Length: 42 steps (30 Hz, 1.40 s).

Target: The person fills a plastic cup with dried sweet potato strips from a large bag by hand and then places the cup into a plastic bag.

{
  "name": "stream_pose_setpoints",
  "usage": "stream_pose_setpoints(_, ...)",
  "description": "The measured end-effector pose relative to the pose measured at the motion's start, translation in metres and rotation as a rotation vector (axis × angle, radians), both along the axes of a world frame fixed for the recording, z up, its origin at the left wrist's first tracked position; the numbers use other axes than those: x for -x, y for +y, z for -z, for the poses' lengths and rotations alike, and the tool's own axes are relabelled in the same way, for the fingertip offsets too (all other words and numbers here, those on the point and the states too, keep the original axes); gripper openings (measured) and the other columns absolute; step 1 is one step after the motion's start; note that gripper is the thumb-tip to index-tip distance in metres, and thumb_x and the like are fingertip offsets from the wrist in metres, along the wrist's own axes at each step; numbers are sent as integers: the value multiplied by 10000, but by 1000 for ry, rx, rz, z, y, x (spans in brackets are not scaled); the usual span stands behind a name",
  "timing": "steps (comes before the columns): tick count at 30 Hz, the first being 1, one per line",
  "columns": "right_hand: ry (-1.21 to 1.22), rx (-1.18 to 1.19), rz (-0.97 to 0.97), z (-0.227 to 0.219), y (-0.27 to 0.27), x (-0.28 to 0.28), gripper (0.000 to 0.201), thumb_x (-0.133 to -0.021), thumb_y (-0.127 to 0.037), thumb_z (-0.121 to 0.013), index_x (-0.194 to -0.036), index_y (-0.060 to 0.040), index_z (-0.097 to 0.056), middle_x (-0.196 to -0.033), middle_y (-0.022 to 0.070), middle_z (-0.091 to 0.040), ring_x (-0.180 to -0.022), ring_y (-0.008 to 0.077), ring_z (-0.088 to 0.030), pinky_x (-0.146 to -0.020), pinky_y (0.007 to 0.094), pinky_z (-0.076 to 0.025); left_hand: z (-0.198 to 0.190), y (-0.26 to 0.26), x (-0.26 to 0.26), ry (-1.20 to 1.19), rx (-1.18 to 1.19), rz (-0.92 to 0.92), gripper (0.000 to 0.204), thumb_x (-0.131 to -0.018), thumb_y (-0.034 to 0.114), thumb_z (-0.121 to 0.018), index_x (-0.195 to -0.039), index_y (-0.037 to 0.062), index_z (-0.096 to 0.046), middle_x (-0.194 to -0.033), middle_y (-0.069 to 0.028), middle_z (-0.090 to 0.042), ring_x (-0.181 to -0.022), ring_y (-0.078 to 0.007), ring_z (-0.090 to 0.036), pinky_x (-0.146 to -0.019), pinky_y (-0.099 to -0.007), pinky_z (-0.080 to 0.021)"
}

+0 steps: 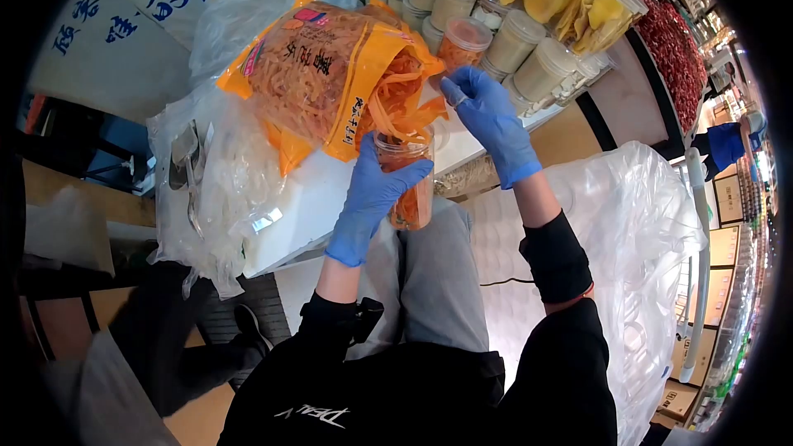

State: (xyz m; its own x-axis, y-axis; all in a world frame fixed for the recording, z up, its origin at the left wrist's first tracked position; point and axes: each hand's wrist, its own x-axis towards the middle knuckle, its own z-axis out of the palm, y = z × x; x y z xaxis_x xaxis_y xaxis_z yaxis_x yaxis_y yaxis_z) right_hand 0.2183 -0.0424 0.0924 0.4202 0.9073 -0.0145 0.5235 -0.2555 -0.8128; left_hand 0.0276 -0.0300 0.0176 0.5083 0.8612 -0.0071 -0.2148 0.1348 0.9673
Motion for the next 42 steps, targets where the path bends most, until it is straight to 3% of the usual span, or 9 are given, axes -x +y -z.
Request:
stream_pose_setpoints(3,176,8,91,13,-2,1,466,-868,-409,-626,-1136,-30,-576,-1012,74,-620,-859,135,-595,-762,269,-507,2,1,-2,-21,-13,-10,780,-652,238,-842,-1234,2,-378,-1173,-155,-550,-1053,-198,-567,-876,-321,-482)
stream_pose_setpoints(6,703,38,24,28,-1,-1,473,-885,-394,-612,-1202,-50,-542,-1050,69,-613,-891,145,-597,-757,271,-514,1,2,-3,6,-33,0,756,-680,171,-819,-1260,-3,-366,-1185,-130,-540,-1065,-186,-555,-905,-310,-473)
stream_pose_setpoints(18,175,-74,-415,-4,-1,32,240,-862,-34,-594,-1096,-23,-645,-1082,56,-653,-981,133,-600,-919,272,-456,-14,7,-2,37,29,-1,716,-697,159,-797,-1255,-5,-379,-1176,-114,-544,-1059,-181,-556,-904,-305,-469)
stream_pose_setpoints(31,505,-81,-390,-27,-12,9,319,-805,34,-589,-1123,7,-573,-1011,84,-646,-915,117,-607,-818,254,-498,-10,-9,8,-69,7,37,775,-656,141,-818,-1273,21,-363,-1210,-110,-506,-1088,-203,-537,-945,-341,-452)
stream_pose_setpoints(33,393,-219,-398,-29,-19,9,402,-780,53,-602,-1173,7,-533,-1075,102,-636,-919,119,-607,-782,245,-510,-5,-18,15,-32,-259,-19,816,-640,148,-834,-1283,9,-353,-1230,-134,-478,-1128,-230,-509,-964,-354,-434)
stream_pose_setpoints(34,322,-307,-455,-18,-18,-3,465,-822,-13,-598,-1269,6,-470,-1135,133,-619,-798,76,-591,-629,182,-494,-3,-24,20,-12,-392,-48,836,-631,151,-843,-1289,3,-348,-1240,-146,-464,-1149,-244,-495,-974,-360,-424)
stream_pose_setpoints(38,937,-234,-236,-11,-26,-16,496,-935,-347,-523,-1287,-4,-455,-969,61,-618,-563,53,-479,-425,139,-346,-19,-48,58,144,-598,-212,896,-597,118,-857,-1314,10,-330,-1255,-139,-440,-1170,-239,-467,-1003,-358,-398)
stream_pose_setpoints(40,1408,-91,-613,-2,-20,-29,471,-939,-345,-512,-1263,-6,-474,-863,40,-591,-514,56,-449,-425,153,-351,-16,-56,76,102,-545,-328,904,-593,95,-854,-1320,15,-323,-1278,-133,-417,-1185,-242,-451,-1014,-362,-387)
stream_pose_setpoints(42,1388,-101,-58,-4,-33,-24,423,-918,-353,-537,-1183,-23,-515,-745,12,-533,-495,71,-431,-426,191,-349,-12,-54,86,77,-452,-426,911,-590,70,-850,-1325,19,-314,-1299,-127,-393,-1200,-245,-433,-1026,-366,-374)
